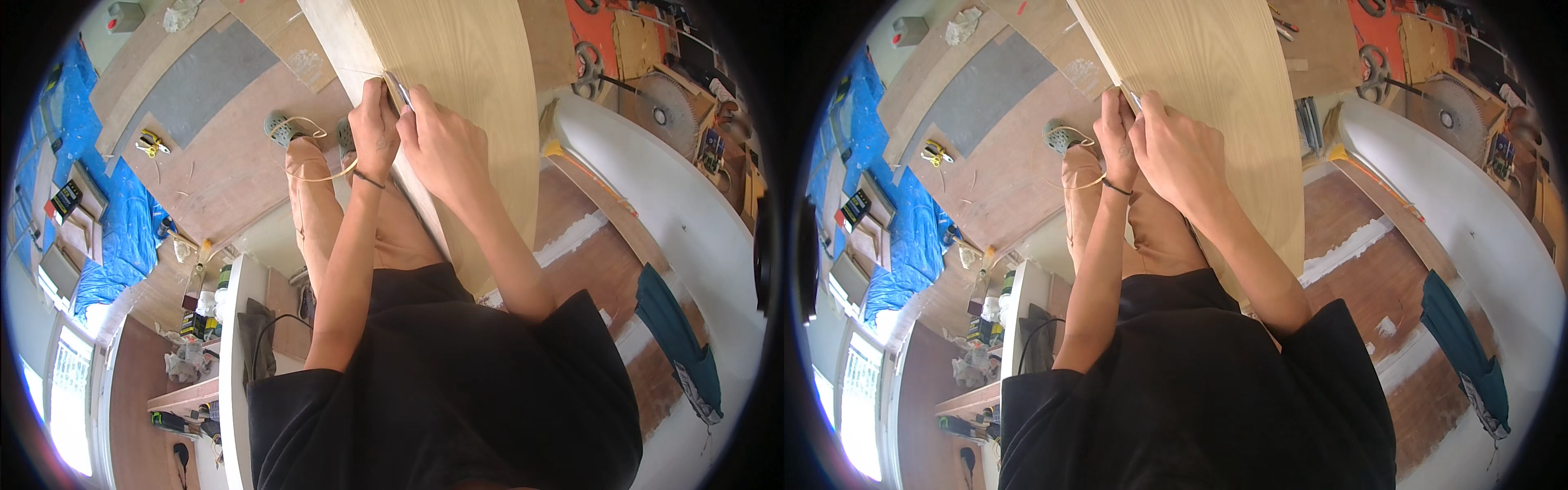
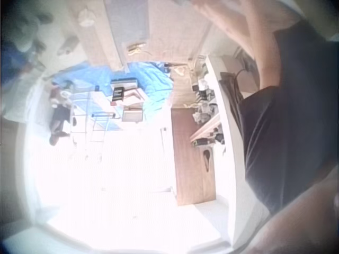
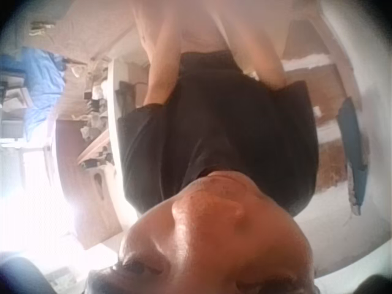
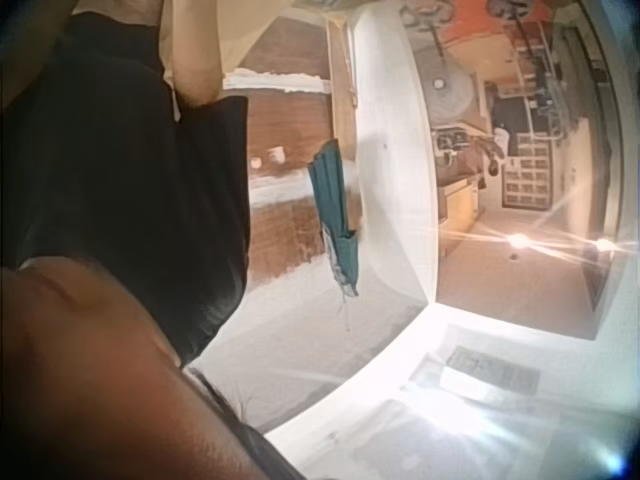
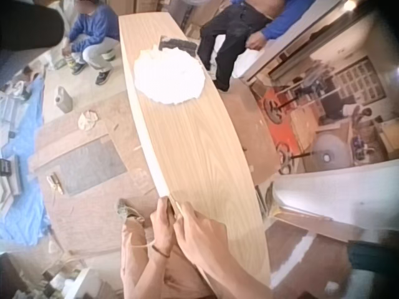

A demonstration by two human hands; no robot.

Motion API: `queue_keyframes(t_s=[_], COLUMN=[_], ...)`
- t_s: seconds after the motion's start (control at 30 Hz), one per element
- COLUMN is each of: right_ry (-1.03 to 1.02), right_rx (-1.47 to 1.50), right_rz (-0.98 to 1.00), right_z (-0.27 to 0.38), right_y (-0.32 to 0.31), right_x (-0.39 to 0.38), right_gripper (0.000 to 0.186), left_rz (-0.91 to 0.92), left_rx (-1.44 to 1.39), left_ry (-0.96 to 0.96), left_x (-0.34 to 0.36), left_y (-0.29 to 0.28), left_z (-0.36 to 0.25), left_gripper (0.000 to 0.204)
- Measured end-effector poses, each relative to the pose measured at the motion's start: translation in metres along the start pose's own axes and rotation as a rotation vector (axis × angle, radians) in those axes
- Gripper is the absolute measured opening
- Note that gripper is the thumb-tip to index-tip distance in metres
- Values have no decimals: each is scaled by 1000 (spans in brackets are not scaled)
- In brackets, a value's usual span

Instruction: The person uses a carving knife to shape the edge of a large wooden board. They repeatedly scrape and remove thin wood shavings along the curved edge, refining the surface.

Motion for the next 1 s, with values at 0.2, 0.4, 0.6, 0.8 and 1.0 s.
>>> queue_keyframes(t_s=[0.2,0.4,0.6,0.8,1.0], right_ry=[7,-3,7,-6,-5], right_rx=[-11,-19,-24,-57,-45], right_rz=[6,-7,36,50,38], right_z=[0,2,4,9,10], right_y=[0,2,3,1,3], right_x=[-1,-1,0,3,3], right_gripper=[19,18,18,17,18], left_rz=[11,20,23,85,39], left_rx=[-14,-32,-84,-3,-79], left_ry=[1,-103,-113,-130,-178], left_x=[-1,-3,-4,-6,-9], left_y=[1,0,0,-4,-4], left_z=[1,6,5,3,2], left_gripper=[10,15,20,21,19])
Point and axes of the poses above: each hand's wrist, its own x-axis towards the middle knuckle, its own y-axis out of the palm, z = x × y, the point moved 3 cm from there along x, towards the middle knuckle, and after that the axes turned 14 degrees about -z, right-handed, at the moved point
